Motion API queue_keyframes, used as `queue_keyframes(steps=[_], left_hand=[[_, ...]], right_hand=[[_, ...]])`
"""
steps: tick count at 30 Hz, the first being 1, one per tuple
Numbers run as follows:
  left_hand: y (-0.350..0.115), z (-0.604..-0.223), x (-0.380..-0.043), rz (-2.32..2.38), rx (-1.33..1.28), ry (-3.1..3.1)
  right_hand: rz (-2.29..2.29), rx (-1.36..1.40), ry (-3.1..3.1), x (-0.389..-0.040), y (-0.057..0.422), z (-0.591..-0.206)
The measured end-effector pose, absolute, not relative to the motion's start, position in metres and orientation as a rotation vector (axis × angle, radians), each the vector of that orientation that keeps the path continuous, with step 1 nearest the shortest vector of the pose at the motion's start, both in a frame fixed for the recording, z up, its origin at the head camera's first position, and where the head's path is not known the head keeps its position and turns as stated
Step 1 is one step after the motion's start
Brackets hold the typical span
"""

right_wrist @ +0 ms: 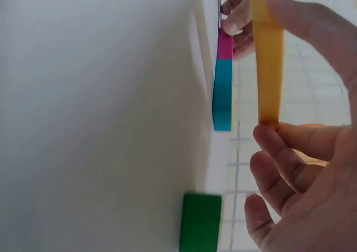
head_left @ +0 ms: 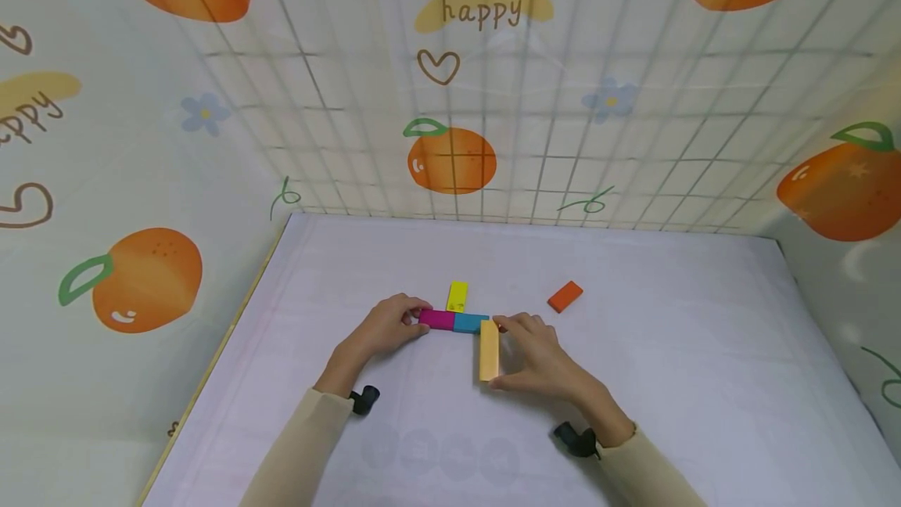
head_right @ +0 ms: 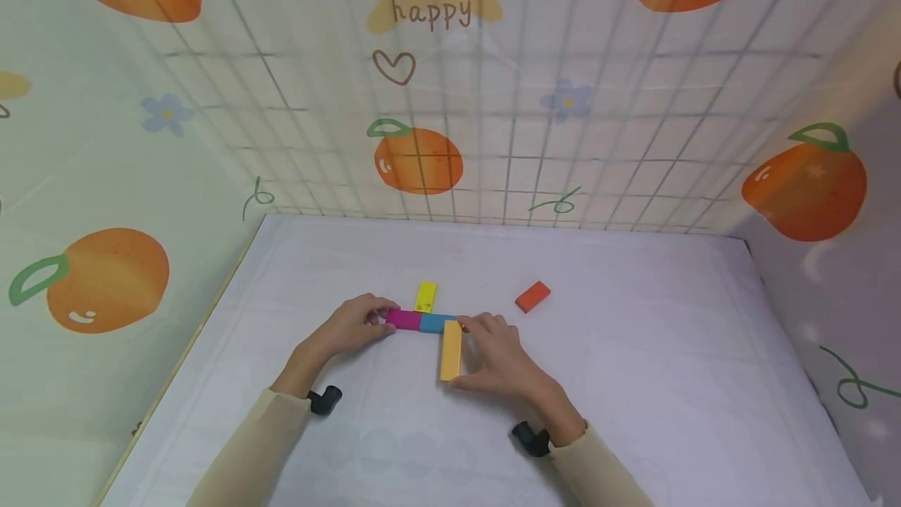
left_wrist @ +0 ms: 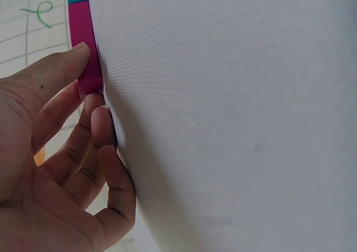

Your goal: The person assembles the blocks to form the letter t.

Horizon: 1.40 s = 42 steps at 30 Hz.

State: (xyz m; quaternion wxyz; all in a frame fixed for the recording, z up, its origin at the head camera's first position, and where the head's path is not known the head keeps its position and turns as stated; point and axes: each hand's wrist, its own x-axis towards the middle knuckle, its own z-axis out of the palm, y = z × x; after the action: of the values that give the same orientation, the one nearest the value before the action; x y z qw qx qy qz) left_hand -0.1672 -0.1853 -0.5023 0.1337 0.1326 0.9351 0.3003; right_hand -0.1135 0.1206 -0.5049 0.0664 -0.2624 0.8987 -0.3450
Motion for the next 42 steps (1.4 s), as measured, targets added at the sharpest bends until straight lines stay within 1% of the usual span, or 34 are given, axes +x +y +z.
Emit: queue_keyframes(steps=[8, 22, 42], left_hand=[[-0.185, -0.505, -0.167, 0.862, 0.366, 2.710], [-0.187, -0.507, -0.167, 0.856, 0.405, 2.727], [-0.187, -0.502, -0.167, 0.873, 0.413, 2.713]], right_hand=[[-1.021, -0.827, 2.712, -0.116, 0.102, -0.507], [-0.942, -0.881, 2.700, -0.115, 0.075, -0.507], [-0.893, -0.820, 2.776, -0.115, 0.053, -0.514]])
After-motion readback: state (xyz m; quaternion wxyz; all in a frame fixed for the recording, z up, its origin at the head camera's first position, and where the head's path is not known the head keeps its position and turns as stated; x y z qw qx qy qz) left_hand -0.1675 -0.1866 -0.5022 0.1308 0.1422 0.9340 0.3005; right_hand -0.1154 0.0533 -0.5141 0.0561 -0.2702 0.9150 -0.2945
